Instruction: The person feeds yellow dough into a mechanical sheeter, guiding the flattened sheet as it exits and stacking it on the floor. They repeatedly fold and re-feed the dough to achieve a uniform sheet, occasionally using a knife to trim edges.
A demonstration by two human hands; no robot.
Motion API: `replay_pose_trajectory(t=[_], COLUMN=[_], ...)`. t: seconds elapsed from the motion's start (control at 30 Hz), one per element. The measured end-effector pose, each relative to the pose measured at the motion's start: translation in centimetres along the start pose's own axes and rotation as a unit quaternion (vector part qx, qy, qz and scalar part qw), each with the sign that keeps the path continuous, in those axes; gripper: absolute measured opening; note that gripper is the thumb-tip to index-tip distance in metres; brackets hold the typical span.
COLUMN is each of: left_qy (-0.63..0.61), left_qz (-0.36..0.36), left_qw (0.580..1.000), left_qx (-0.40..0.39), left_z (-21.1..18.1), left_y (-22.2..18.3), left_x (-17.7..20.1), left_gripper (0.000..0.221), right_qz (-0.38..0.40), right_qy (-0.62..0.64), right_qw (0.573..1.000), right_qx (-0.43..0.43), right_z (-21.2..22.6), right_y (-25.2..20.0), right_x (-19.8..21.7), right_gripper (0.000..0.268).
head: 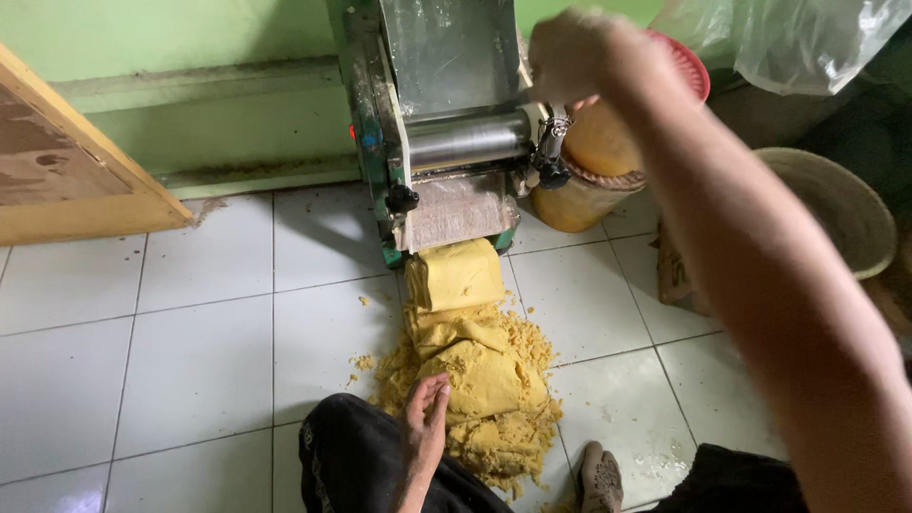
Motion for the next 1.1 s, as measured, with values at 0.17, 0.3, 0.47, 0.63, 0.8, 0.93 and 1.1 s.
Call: replay_pose_trajectory(t=[0.17,0.3,0.47,0.63,0.8,0.93,1.1], left_qy=[-0.055,-0.09,-0.288,-0.561,-0.481,0.027,-0.161], left_qz=[-0.035,-0.074,-0.046,0.082,-0.007,-0.247,-0.135], left_qw=[0.997,0.993,0.957,0.821,0.876,0.931,0.958], left_qx=[-0.028,-0.011,-0.004,0.07,0.029,-0.268,-0.195], left_z=[-3.1,-8.5,-17.3,-23.0,-23.0,-25.3,-25.4], left_y=[0.4,2.5,10.6,16.7,18.4,14.3,14.0], left_x=[0.9,1.6,-0.7,-4.2,-4.1,-1.5,-2.4], left_gripper=[0.039,0.055,0.077,0.088,0.067,0.046,0.05], right_qz=[-0.268,-0.46,-0.268,-0.117,-0.023,-0.18,-0.255], right_qy=[0.188,0.451,0.626,0.307,0.213,0.193,0.337], right_qw=[0.944,0.764,0.626,0.799,0.688,0.818,0.866], right_qx=[-0.031,-0.038,-0.379,-0.504,-0.693,-0.512,-0.268], right_z=[-6.2,-16.0,-20.7,-21.4,-24.3,-24.4,-19.4], right_y=[-3.8,-8.7,-14.4,-25.3,-29.1,-23.0,-13.1], right_x=[-2.6,-16.7,-47.2,-61.9,-66.4,-64.5,-61.9], right_gripper=[0.022,0.019,0.036,0.034,0.037,0.044,0.037])
Point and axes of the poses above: each hand's wrist, its own y-axis towards the middle knuckle, its own x-axis out of the back of the hand, z = x × y, the point moved 6 cm from there along y, towards the middle knuckle, and after that the axes turned 6 degrees about -z, right-handed, at the moved point
